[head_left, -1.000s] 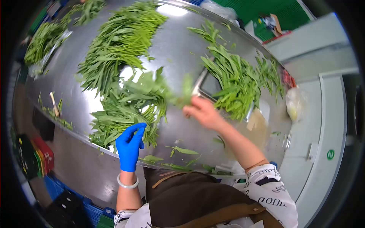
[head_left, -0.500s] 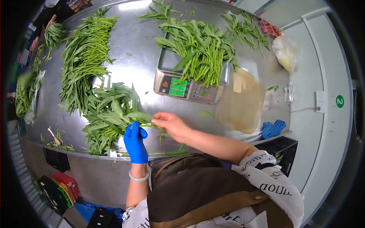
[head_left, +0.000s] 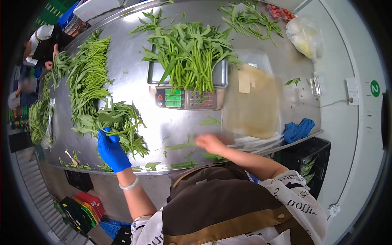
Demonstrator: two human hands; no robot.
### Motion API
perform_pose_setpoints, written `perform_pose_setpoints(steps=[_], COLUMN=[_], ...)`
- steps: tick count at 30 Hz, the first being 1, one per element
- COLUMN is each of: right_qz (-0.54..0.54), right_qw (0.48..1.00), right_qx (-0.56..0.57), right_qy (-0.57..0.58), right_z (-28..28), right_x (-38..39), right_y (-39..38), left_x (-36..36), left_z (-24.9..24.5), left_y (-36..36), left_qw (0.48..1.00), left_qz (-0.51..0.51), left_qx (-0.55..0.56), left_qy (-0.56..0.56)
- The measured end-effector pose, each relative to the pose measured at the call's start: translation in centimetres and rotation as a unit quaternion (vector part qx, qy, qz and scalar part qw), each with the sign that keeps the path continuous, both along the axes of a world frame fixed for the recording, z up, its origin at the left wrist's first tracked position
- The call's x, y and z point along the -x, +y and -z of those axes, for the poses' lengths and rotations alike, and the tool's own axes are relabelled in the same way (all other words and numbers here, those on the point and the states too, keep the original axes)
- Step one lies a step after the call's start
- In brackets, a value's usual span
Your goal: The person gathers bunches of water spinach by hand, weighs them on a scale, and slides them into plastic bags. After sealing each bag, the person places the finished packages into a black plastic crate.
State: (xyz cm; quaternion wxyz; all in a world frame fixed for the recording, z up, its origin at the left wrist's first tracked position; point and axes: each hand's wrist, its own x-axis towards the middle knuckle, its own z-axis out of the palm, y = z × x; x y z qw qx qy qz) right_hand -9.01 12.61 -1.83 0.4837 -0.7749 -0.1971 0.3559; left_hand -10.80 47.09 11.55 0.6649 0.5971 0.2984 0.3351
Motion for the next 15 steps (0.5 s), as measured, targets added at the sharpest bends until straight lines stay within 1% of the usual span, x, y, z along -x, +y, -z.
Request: perform_pose_setpoints(steps=[1,2,5,6,7,8,9,10,11,12,13,15], right_qz=[-0.171,-0.235,-0.113,-0.060,-0.024,0.011,0.047,0.107,0.167,0.227,0.272,0.355], right_qw=[0.983,0.954,0.965,0.980,0.983,0.984,0.984,0.981,0.974,0.963,0.954,0.929], right_qx=[0.063,0.131,0.048,0.041,0.032,0.022,0.013,0.001,-0.011,-0.021,-0.036,-0.066], right_qy=[-0.036,-0.130,-0.232,-0.186,-0.182,-0.175,-0.170,-0.163,-0.155,-0.144,-0.123,-0.084], right_z=[-0.9,-2.2,-2.1,-2.7,-3.5,-4.4,-5.1,-5.7,-6.3,-6.6,-6.7,-7.0], right_x=[-0.2,0.6,-0.8,-2.0,-3.5,-5.1,-6.8,-8.6,-10.2,-11.6,-13.2,-16.4], right_y=[-0.6,-1.3,-2.2,-2.1,-2.3,-2.8,-3.2,-3.7,-4.2,-4.3,-4.3,-4.0], left_x=[-1.2,-2.2,-3.3,-3.2,-3.2,-3.1,-3.2,-3.5,-4.0,-5.7,-6.5,-10.0], left_z=[-1.7,-2.7,-2.5,-1.2,0.3,1.8,2.8,3.0,3.4,2.2,3.2,4.2], left_y=[-1.0,-1.7,-1.9,-0.7,0.4,1.5,2.1,2.0,1.8,0.0,-0.5,-2.8], left_qw=[0.999,0.996,0.993,0.986,0.962,0.926,0.877,0.822,0.754,0.783,0.871,0.918], left_qz=[0.016,0.033,0.043,0.058,0.082,0.104,0.123,0.138,0.150,0.153,0.205,0.289], left_qx=[0.043,0.085,0.002,-0.017,-0.062,-0.107,-0.151,-0.246,-0.337,-0.315,-0.244,-0.129], left_qy=[-0.003,-0.008,0.108,0.155,0.252,0.348,0.438,0.495,0.543,0.513,0.373,0.238])
